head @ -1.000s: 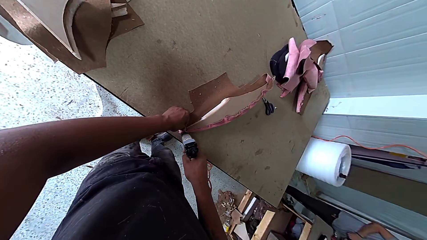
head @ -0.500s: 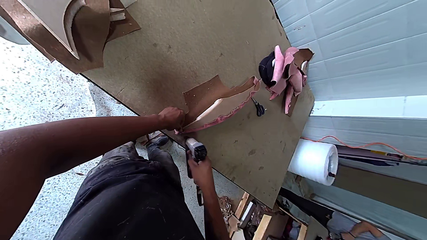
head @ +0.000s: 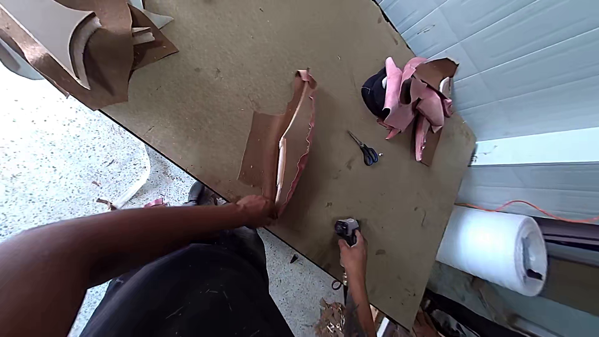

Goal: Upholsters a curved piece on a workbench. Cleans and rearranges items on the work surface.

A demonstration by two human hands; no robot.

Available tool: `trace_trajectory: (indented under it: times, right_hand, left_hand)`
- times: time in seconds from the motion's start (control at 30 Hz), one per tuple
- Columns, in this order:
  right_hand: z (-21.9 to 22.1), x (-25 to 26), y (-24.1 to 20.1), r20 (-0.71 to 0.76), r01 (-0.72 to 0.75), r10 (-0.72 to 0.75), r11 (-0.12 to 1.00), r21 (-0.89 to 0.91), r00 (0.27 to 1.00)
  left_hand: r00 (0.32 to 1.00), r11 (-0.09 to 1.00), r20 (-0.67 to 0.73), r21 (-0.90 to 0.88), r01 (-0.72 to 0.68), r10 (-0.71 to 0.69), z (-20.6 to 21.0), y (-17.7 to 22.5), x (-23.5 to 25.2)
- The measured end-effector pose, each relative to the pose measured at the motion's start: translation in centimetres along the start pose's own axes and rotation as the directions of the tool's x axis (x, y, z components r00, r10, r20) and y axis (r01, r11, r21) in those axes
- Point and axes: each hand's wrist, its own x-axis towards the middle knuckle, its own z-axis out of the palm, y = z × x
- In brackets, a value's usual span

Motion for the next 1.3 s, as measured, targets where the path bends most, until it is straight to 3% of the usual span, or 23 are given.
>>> trace_trajectory:
  times: [0.17, 0.27, 0.43, 0.6, 0.73, 0.8, 0.9, 0.97, 1.0, 1.07, 1.17, 1.23, 1.3]
  right_hand:
    - [-3.0, 6.3, -2.1, -0.039, 0.158, -0.154, 0.981, 0.11, 0.987]
    - [-5.8, 13.7, -5.2, -0.036, 0.302, -0.3, 0.943, 0.141, 0.953]
    - [-6.1, 28.8, -9.4, 0.006, 0.47, -0.471, 0.881, 0.046, 0.882]
    - [-4.6, 36.0, -10.2, 0.21, 0.53, -0.495, 0.829, -0.177, 0.843]
    - [-5.4, 35.9, -11.1, 0.352, 0.513, -0.41, 0.812, -0.28, 0.841]
    - [-5.4, 34.3, -12.5, 0.408, 0.446, -0.329, 0.864, -0.235, 0.852]
    - [-4.7, 31.2, -14.9, 0.521, 0.203, -0.263, 0.964, 0.169, 0.812]
    - [-4.1, 27.9, -17.8, 0.53, 0.108, -0.338, 0.902, 0.417, 0.778]
    - [-3.7, 26.0, -19.9, 0.479, 0.156, -0.395, 0.872, 0.465, 0.784]
    - [-2.7, 22.5, -24.6, 0.351, 0.383, -0.524, 0.834, 0.397, 0.776]
    - [-0.2, 19.2, -31.8, 0.26, 0.698, -0.721, 0.691, 0.188, 0.643]
    - [2.4, 18.8, -35.2, 0.293, 0.756, -0.743, 0.649, 0.092, 0.602]
    - [4.9, 19.4, -37.7, 0.329, 0.758, -0.723, 0.651, 0.034, 0.607]
  left_hand:
    - [0.997, 0.992, 0.064, -0.123, -0.04, 0.048, 1.9, 8.0, 6.3]
    - [0.998, 0.991, 0.013, -0.112, -0.066, 0.068, 0.8, 10.1, 8.7]
    - [0.971, 0.999, -0.24, -0.041, -0.002, -0.008, -3.2, 9.0, 7.6]
    - [0.873, 0.965, -0.414, -0.158, 0.209, -0.257, -6.6, 3.6, 3.3]
    - [0.791, 0.942, -0.516, -0.243, 0.231, -0.328, -9.9, -0.4, 1.1]
    - [0.748, 0.949, -0.584, -0.209, 0.236, -0.314, -12.8, -2.7, 1.1]
    - [0.638, 0.969, -0.738, -0.091, 0.228, -0.219, -19.3, -6.1, 2.0]
    - [0.576, 0.973, -0.812, 0.043, 0.226, -0.098, -24.0, -8.5, 3.0]
    - [0.575, 0.966, -0.817, 0.106, 0.235, -0.05, -26.2, -9.7, 3.7]
    - [0.626, 0.951, -0.78, 0.186, 0.248, -0.011, -29.8, -12.2, 5.1]
    - [0.726, 0.936, -0.688, 0.264, 0.232, 0.014, -33.3, -14.6, 6.6]
    - [0.759, 0.945, -0.651, 0.263, 0.196, 0.024, -34.3, -15.5, 6.7]
    - [0.755, 0.963, -0.656, 0.215, 0.16, 0.021, -34.4, -16.3, 6.6]
